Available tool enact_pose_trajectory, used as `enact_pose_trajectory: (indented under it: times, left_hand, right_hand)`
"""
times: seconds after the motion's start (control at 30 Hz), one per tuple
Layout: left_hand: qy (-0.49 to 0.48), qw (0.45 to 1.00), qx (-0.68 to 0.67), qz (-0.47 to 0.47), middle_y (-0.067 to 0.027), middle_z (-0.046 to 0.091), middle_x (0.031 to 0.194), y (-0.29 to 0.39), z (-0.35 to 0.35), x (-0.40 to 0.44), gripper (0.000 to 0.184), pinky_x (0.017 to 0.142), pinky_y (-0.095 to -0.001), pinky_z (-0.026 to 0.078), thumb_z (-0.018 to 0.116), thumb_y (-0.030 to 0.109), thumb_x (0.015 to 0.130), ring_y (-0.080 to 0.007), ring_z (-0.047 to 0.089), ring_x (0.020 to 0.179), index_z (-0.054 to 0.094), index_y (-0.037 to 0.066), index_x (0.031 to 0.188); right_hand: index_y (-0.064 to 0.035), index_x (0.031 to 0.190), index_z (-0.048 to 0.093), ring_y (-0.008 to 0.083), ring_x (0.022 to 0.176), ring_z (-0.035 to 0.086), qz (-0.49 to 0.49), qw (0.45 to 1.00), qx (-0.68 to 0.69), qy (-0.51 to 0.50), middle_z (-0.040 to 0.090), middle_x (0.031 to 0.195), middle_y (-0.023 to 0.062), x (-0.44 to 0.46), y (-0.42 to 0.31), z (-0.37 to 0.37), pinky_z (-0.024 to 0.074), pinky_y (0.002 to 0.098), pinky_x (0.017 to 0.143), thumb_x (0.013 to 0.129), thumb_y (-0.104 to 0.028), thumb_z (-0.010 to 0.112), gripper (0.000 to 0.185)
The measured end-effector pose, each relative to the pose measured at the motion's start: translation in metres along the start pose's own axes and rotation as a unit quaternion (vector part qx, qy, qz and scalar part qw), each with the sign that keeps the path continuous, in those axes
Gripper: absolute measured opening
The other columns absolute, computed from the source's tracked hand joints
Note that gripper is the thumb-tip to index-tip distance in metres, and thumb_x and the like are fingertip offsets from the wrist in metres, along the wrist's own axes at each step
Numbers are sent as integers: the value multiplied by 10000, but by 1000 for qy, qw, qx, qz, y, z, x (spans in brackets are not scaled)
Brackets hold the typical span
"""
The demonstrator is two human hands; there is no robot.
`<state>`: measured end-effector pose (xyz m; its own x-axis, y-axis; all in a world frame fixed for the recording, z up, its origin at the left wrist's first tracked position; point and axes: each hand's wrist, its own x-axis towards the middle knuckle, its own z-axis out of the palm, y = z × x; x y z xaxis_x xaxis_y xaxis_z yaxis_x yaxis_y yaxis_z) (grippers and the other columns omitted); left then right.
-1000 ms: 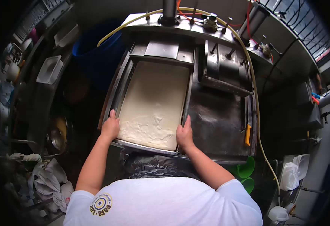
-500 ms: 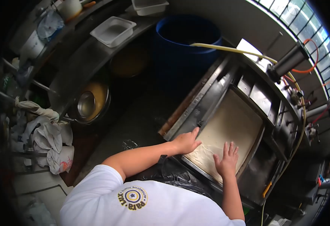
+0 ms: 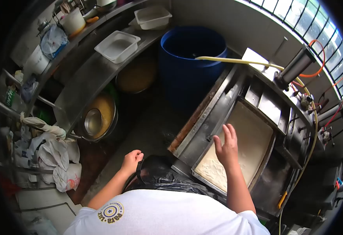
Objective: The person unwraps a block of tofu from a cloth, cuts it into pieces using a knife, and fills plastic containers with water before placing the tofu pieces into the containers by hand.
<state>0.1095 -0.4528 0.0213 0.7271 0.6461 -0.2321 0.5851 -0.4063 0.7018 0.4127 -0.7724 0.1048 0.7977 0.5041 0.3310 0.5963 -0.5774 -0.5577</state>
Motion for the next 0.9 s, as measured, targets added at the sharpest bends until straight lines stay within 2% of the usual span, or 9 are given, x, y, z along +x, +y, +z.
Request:
enact_pose_trajectory:
  times: [0.13, 0.23, 0.43, 0.53, 0.63, 0.7, 0.77, 0.83, 0.9]
  left_hand:
    - [47, 997, 29, 48, -205, 749, 949, -20, -25, 16, 310, 837, -479, 567, 706, 275, 962, -397, 717, 919, 734, -3, 1094]
    - [58, 960, 76, 265, -198, 724, 1007, -38, -41, 51, 229, 909, -486, 529, 756, 201, 908, -414, 666, 933, 750, 18, 1047]
    - [-86, 963, 15, 257, -235, 719, 970, -40, -69, 116, 239, 827, -463, 569, 695, 199, 940, -426, 698, 917, 736, -15, 1037]
    - [-101, 949, 10, 299, -211, 714, 970, -74, -64, 151, 312, 825, -429, 563, 676, 192, 974, -360, 704, 884, 690, -34, 1189]
    - [-229, 967, -41, 101, -140, 703, 933, -62, -65, 175, 455, 762, -378, 564, 697, 209, 988, -229, 685, 818, 596, -48, 1350]
    - [-188, 937, 12, 293, -109, 690, 931, -102, -37, 225, 480, 679, -331, 548, 697, 217, 997, -179, 633, 736, 577, -69, 1363]
    - [-230, 944, -74, 223, -85, 668, 967, -94, -7, 258, 351, 734, -337, 519, 639, 215, 1050, -171, 592, 809, 599, -76, 1242]
    - [-177, 938, -6, 298, -253, 734, 1204, -5, -17, 221, 359, 983, -505, 524, 656, 369, 1017, -415, 699, 1114, 755, 79, 1204]
    - [-181, 917, -44, 354, -265, 733, 1178, 44, 19, 199, 354, 956, -512, 533, 660, 353, 1010, -423, 703, 1089, 753, 63, 1190]
  right_hand:
    - [-30, 1220, 688, 275, 940, 725, -12, 978, 195, -78, 726, 1078, 169, 38, -65, 55, 579, 366, 830, 988, -178, 741, 280]
    - [-59, 1105, 723, 372, 994, 718, -107, 967, 126, -196, 736, 1059, 179, 32, -93, 102, 592, 453, 864, 970, -164, 693, 174]
    - [-49, 1009, 682, 414, 996, 690, -33, 930, 95, -353, 705, 1047, 184, -12, -145, 140, 565, 517, 870, 1046, -343, 594, 310]
    - [-40, 1027, 696, 426, 1001, 688, 76, 940, 89, -320, 711, 1041, 200, -45, -166, 118, 547, 524, 895, 1054, -379, 572, 362]
    - [-35, 1041, 715, 422, 1011, 690, 241, 940, 39, -240, 721, 1044, 207, -112, -162, 95, 545, 515, 898, 1048, -381, 581, 371]
    - [-40, 1056, 725, 415, 1030, 692, 347, 928, 23, -133, 726, 1028, 212, -172, -169, 71, 546, 506, 901, 1036, -372, 596, 357]
    - [-55, 1064, 735, 413, 1036, 696, 437, 899, 0, -17, 738, 1037, 203, -251, -168, 62, 552, 496, 908, 1032, -372, 596, 348]
    - [-76, 1077, 746, 401, 1038, 711, 548, 832, -9, 89, 753, 1065, 191, -347, -172, 62, 561, 492, 907, 1010, -403, 614, 358]
    - [-92, 1087, 756, 389, 1043, 725, 707, 693, -9, 142, 764, 1078, 182, -458, -191, 76, 568, 498, 904, 981, -441, 631, 386]
